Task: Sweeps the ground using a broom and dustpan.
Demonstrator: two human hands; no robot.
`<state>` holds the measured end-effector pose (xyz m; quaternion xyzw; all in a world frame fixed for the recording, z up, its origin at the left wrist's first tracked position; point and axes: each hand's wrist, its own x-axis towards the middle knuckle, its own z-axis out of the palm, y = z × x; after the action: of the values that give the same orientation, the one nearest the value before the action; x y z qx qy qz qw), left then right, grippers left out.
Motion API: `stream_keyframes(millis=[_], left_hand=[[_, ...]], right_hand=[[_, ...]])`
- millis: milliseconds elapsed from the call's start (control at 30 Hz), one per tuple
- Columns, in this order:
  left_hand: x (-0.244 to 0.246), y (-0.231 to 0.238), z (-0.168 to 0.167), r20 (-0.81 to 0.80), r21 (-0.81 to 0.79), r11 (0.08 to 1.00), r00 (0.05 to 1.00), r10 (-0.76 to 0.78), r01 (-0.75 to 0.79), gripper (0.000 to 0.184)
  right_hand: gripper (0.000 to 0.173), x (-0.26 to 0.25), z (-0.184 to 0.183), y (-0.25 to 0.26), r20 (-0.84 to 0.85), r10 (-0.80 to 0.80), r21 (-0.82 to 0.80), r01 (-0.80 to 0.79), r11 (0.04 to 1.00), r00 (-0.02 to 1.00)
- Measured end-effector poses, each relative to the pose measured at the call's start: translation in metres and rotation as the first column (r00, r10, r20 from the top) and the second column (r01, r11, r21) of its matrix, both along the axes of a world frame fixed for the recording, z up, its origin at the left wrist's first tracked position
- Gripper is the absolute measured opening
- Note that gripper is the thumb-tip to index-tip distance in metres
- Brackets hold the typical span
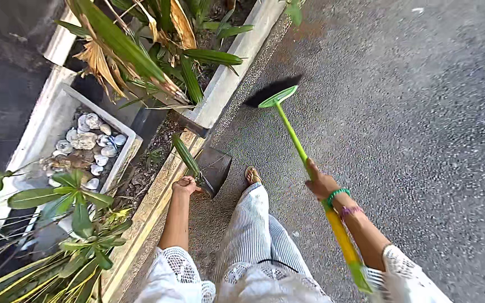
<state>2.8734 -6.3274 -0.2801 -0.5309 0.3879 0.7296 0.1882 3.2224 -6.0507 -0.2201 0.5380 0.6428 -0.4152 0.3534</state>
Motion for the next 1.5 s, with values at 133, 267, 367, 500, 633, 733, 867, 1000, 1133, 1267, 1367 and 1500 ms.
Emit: stream_keyframes(millis=[133, 267, 367, 500, 633, 733, 867, 1000, 1133, 1267, 1367, 1500], left_hand=[[0.005, 0.004, -0.007, -0.008, -0.032, 0.999, 1.0, 0.004, -0.004, 0.038], [0.006, -0.006, -0.009, 0.02, -0.055, 0.997, 0.999, -0.05, 0.051, 0.041], [0.005, -0.022, -0.007, 0.011, -0.006, 0.999, 0.999, -0.048, 0.048, 0.045], [0.01, -0.069, 0.011, 0.038, 0.027, 1.0, 0.999, 0.001, -0.002, 0.042], [0.033, -0.146, 0.032, 0.05, 0.088, 0.996, 0.999, 0.002, -0.006, 0.043], [0.049, -0.199, 0.045, 0.045, 0.141, 0.99, 0.999, 0.008, -0.014, 0.04], [0.06, -0.263, 0.051, 0.059, 0.142, 0.983, 0.993, 0.107, -0.114, 0.039], [0.058, -0.313, 0.049, 0.108, 0.086, 0.973, 0.973, 0.205, -0.215, 0.037], [0.049, -0.332, 0.04, 0.103, -0.021, 0.985, 0.98, 0.171, -0.17, 0.033], [0.035, -0.331, 0.026, 0.082, -0.07, 0.985, 0.983, 0.162, -0.157, 0.028], [0.018, -0.33, 0.024, 0.064, -0.063, 0.988, 0.987, 0.146, -0.142, 0.028], [0.005, -0.336, 0.02, 0.091, -0.025, 0.989, 0.985, 0.147, -0.145, 0.034]], right_hand=[[0.096, -0.028, -0.058, -0.037, 0.098, 0.077, -0.024, -0.075, 0.997, 0.992], [0.096, -0.016, -0.07, -0.159, 0.112, 0.219, -0.181, -0.197, 0.964, 0.969], [0.093, -0.003, -0.048, -0.189, 0.043, 0.288, -0.257, -0.268, 0.928, 0.957], [0.089, 0.019, 0.004, -0.177, -0.044, 0.186, -0.228, -0.191, 0.955, 0.982], [0.086, 0.031, 0.029, -0.135, -0.074, 0.088, -0.033, -0.09, 0.995, 0.993], [0.076, 0.015, 0.015, -0.088, -0.114, -0.039, 0.046, 0.044, 0.998, 0.993], [0.075, -0.026, -0.038, -0.065, -0.195, -0.205, 0.136, 0.234, 0.963, 0.959], [0.081, -0.075, -0.073, -0.128, -0.159, -0.128, 0.148, 0.152, 0.977, 0.979], [0.092, -0.094, -0.063, -0.261, -0.004, 0.228, -0.104, -0.228, 0.968, 0.974], [0.095, -0.064, -0.027, -0.344, 0.001, 0.402, -0.305, -0.383, 0.872, 0.916], [0.092, -0.038, 0.022, -0.344, -0.017, 0.37, -0.339, -0.354, 0.872, 0.929], [0.087, -0.009, 0.07, -0.311, 0.011, 0.229, -0.169, -0.224, 0.96, 0.973]])
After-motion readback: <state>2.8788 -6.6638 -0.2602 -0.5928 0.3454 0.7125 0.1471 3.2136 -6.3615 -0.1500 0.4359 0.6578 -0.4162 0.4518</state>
